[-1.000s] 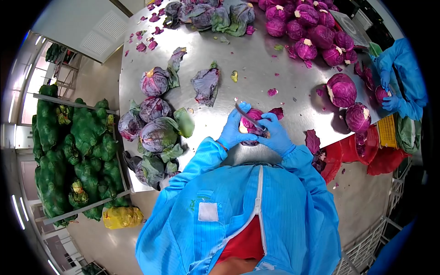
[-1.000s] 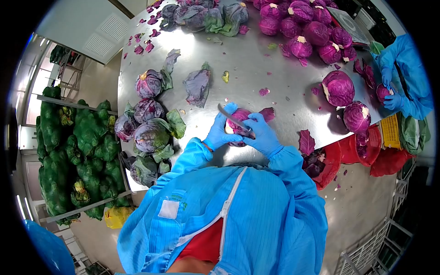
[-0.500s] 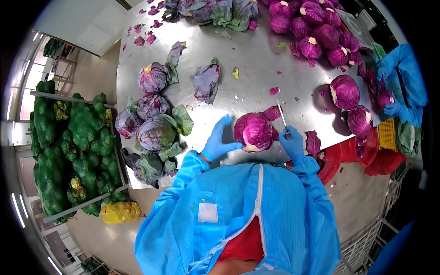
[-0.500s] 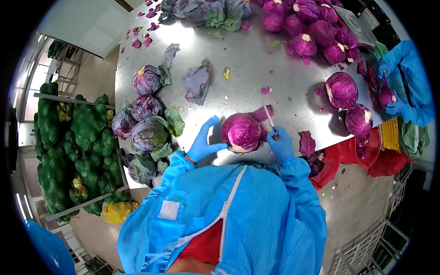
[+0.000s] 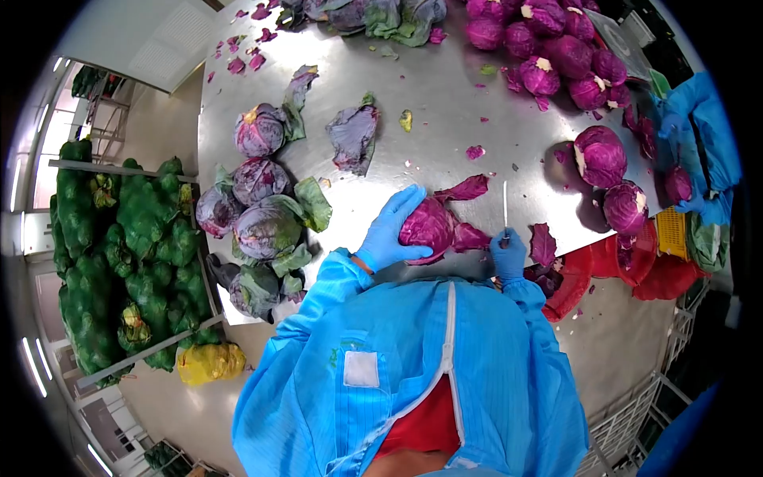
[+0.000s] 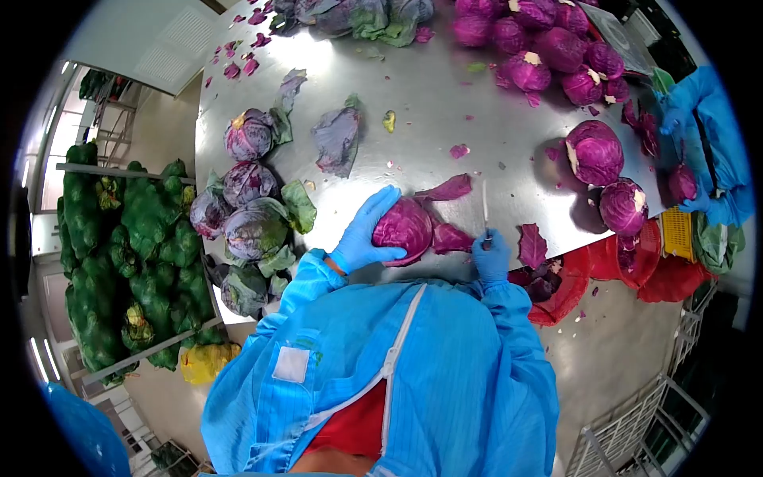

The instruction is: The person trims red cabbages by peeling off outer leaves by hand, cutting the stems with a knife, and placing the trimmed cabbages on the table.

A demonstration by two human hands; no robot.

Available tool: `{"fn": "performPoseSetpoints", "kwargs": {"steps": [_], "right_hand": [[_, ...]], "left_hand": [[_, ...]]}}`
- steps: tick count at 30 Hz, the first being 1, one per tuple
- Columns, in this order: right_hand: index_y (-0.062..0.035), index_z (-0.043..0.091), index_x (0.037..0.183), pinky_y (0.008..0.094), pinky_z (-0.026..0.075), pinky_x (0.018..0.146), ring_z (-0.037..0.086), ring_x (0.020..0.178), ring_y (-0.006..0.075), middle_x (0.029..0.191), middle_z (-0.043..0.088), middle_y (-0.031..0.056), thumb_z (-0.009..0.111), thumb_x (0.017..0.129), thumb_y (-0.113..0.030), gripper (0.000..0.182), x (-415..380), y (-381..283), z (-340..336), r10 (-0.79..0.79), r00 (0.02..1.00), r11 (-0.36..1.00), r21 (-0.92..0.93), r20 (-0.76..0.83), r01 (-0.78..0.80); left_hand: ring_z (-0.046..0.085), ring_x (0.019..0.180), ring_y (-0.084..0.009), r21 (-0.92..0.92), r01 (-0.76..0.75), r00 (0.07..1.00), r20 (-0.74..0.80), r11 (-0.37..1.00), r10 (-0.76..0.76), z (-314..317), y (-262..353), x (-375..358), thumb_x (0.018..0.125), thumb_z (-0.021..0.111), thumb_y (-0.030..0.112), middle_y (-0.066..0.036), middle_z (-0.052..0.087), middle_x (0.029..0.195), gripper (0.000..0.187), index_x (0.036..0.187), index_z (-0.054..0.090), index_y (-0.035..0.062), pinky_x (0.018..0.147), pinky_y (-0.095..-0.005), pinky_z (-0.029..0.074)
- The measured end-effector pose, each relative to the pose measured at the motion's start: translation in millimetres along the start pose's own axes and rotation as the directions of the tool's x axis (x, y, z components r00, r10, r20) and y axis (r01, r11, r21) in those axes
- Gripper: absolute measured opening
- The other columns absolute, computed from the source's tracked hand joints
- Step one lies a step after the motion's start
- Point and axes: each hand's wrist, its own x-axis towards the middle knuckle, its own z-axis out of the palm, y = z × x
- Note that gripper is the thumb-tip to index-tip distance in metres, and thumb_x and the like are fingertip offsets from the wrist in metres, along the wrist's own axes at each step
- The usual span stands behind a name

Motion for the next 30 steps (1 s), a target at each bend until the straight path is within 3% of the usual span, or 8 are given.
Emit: {"fn": "performPoseSetpoints", "kwargs": {"steps": [6,7,11,17,20,24,25,30], "right_hand": [[-0.0021,0.058,0.091,0.0423,0.048,0.067,0.061,0.072,0.0348,0.080,0.061,0.0186,0.064,0.082,-0.011,0.014,47,32,-34,-0.035,0.999,0.985,-0.172,-0.023,0.030],[-0.0028,0.058,0.091,0.0380,0.049,0.066,0.062,0.072,0.0267,0.081,0.062,0.0147,0.066,0.083,-0.014,0.016,54,30,-45,-0.052,0.998,0.962,-0.270,-0.032,0.041],[-0.0058,0.062,0.096,0.0267,0.050,0.069,0.059,0.078,0.0097,0.085,0.063,0.0017,0.074,0.082,-0.018,0.022,66,-17,-45,0.159,0.968,0.958,0.206,0.196,-0.199],[-0.0012,0.050,0.135,0.0298,0.050,0.083,0.060,0.087,0.0123,0.112,0.063,0.0117,0.078,0.080,-0.035,0.071,58,-99,33,-0.101,0.808,0.884,0.425,0.581,-0.195],[-0.0008,0.042,0.142,0.0339,0.047,0.094,0.059,0.101,0.0189,0.129,0.056,0.0174,0.076,0.081,-0.043,0.081,63,-110,55,-0.101,0.742,0.989,0.147,0.663,0.003],[0.0006,0.058,0.122,0.0348,0.050,0.087,0.064,0.097,0.0252,0.108,0.066,0.0180,0.071,0.083,-0.050,0.065,58,-103,69,-0.162,0.614,0.927,0.332,0.772,-0.172],[0.0007,0.063,0.104,0.0358,0.049,0.077,0.062,0.085,0.0228,0.091,0.067,0.0148,0.069,0.086,-0.043,0.048,52,-100,73,-0.193,0.686,0.914,0.384,0.701,-0.135],[0.0000,0.062,0.087,0.0362,0.046,0.063,0.059,0.070,0.0200,0.073,0.060,0.0105,0.067,0.084,-0.029,0.030,49,-99,71,-0.202,0.758,0.957,0.290,0.620,0.017]], "left_hand": [[0.029,0.141,-0.0353,-0.248,-0.002,1.000,-0.019,0.969,-0.002,-7,-17,-23,0.061,0.088,0.037,-0.018,0.033,0.150,0.103,0.146,0.036,0.0088,0.118,-0.0416,0.023],[0.029,0.141,-0.0346,-0.320,0.019,0.999,-0.030,0.947,-0.030,-10,-20,-26,0.061,0.089,0.036,-0.018,0.034,0.150,0.104,0.145,0.035,0.0075,0.118,-0.0413,0.022],[0.034,0.137,-0.0283,-0.449,0.146,0.985,-0.015,0.881,-0.171,-14,-26,-32,0.061,0.091,0.028,-0.017,0.037,0.145,0.111,0.147,0.026,0.0014,0.116,-0.0396,0.027],[0.044,0.125,-0.0348,-0.163,0.192,0.935,-0.268,0.968,-0.231,19,-16,-18,0.055,0.090,0.044,-0.020,0.045,0.135,0.113,0.143,0.034,-0.0009,0.109,-0.0419,0.035],[0.041,0.128,-0.0381,-0.034,0.210,0.954,-0.209,0.977,-0.213,9,-3,-20,0.056,0.087,0.049,-0.023,0.040,0.141,0.120,0.149,0.027,0.0015,0.111,-0.0442,0.033],[0.033,0.135,-0.0398,0.046,0.197,0.968,-0.168,0.979,-0.187,2,-9,-30,0.056,0.087,0.047,-0.024,0.035,0.145,0.121,0.150,0.025,0.0043,0.113,-0.0448,0.030],[0.031,0.137,-0.0401,0.063,0.187,0.970,-0.168,0.980,-0.174,2,-11,-33,0.056,0.087,0.047,-0.024,0.034,0.145,0.120,0.151,0.025,0.0049,0.113,-0.0449,0.030],[0.027,0.140,-0.0402,-0.084,0.193,0.971,-0.130,0.978,-0.203,1,-10,-39,0.057,0.088,0.042,-0.023,0.031,0.148,0.117,0.150,0.027,0.0052,0.115,-0.0453,0.027]]}}
